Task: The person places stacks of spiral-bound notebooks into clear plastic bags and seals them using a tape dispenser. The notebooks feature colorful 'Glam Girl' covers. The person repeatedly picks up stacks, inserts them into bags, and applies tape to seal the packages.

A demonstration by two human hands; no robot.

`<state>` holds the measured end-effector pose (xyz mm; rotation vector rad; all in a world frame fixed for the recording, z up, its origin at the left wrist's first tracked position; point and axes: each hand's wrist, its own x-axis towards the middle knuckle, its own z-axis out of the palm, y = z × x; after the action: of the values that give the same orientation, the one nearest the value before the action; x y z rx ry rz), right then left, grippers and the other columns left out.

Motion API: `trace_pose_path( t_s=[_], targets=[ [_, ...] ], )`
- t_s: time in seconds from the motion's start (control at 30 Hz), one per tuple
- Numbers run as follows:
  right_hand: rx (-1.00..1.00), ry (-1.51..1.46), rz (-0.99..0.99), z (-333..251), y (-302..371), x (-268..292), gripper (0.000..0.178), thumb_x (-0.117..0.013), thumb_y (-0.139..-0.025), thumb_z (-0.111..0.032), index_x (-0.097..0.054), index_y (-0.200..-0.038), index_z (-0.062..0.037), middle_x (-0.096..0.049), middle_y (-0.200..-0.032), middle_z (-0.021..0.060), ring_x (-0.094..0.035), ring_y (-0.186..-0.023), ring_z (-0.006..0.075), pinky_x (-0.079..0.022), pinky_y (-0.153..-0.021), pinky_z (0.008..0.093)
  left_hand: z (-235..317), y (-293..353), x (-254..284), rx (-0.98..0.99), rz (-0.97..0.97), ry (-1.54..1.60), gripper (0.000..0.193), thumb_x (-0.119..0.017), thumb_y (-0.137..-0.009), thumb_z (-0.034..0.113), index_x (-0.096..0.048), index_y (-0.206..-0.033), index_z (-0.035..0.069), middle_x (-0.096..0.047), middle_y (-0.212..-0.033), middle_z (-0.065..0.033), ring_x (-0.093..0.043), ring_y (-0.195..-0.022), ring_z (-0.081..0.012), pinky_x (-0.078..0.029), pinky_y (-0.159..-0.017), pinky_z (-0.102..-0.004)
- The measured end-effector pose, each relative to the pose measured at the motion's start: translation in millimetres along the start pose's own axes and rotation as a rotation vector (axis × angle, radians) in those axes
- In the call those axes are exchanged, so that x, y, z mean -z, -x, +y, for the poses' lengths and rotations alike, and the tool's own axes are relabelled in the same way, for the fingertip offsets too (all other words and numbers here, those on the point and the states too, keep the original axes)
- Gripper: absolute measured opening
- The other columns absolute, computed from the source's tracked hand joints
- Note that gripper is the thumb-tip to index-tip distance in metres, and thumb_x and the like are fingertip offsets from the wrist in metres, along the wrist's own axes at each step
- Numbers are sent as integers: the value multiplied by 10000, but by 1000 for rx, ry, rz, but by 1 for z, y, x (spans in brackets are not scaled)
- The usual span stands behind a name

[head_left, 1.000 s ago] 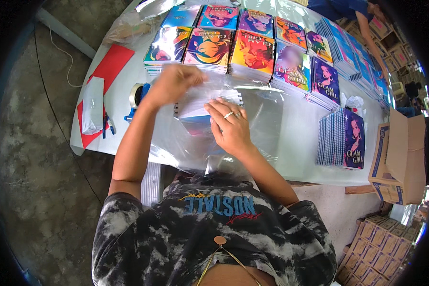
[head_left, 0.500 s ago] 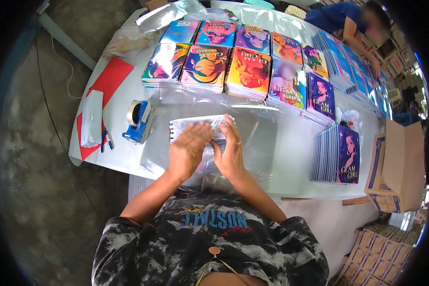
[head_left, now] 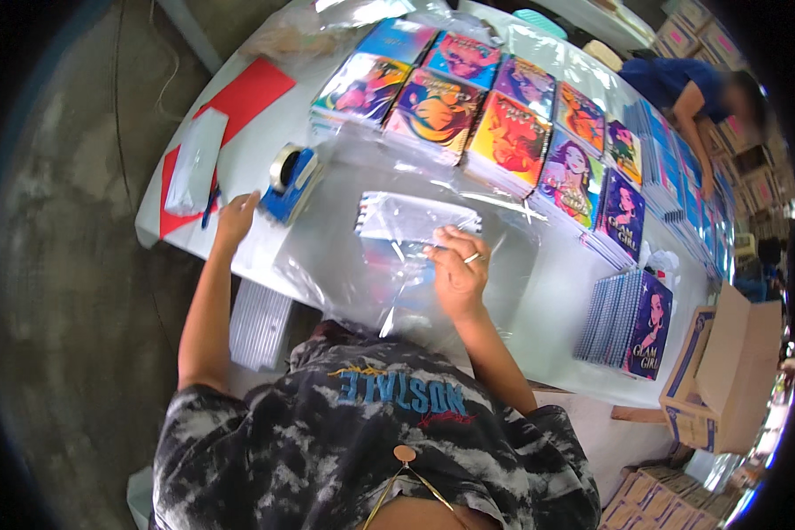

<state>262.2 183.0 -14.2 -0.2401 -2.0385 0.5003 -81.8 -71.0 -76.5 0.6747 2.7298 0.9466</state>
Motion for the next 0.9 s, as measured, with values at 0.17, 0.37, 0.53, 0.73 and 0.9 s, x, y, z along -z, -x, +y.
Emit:
trace_pose_path(
  t_s=[0.17,0.37,0.53,0.73,0.9],
  targets=[
    [-28,-6,7,4,2,0,164,-711,-653,18,-643,-728,-111,-654,-921,31,-588,-940,215,-424,-828,326,35,-20,5,418,-365,180,644,-561,-776,586,-605,-1125,46,-582,-987,-126,-504,-752,-200,-409,-590,-345],
    [10,41,-21,0,-3,2,183,-717,-646,69,-629,-725,-70,-647,-922,59,-591,-915,241,-448,-820,327,43,-28,14,240,-637,235,518,-553,-841,468,-594,-1143,49,-566,-1083,-92,-493,-839,-191,-416,-743,-358],
    [-4,43,-10,2,-3,2,180,-723,-645,53,-630,-721,-81,-650,-919,55,-591,-919,239,-440,-813,327,2,9,19,113,-799,1451,239,-587,-824,199,-631,-949,0,-542,-1168,-124,-508,-1069,-227,-390,-976,-352],
    [5,10,9,4,-5,-2,177,-726,-641,39,-636,-711,-97,-649,-914,45,-591,-925,233,-426,-818,327,-7,6,-1,-25,323,-219,214,-597,-854,191,-666,-804,-5,-662,-742,-72,-618,-647,-167,-499,-628,-306],
    [-1,25,15,7,-1,-1,195,-706,-616,40,-626,-688,-122,-646,-926,21,-592,-941,206,-408,-828,323,207,88,-12,-70,88,917,344,-598,-877,291,-663,-733,-15,-636,-629,-81,-509,-466,-87,-401,-437,-227]
  ],
)
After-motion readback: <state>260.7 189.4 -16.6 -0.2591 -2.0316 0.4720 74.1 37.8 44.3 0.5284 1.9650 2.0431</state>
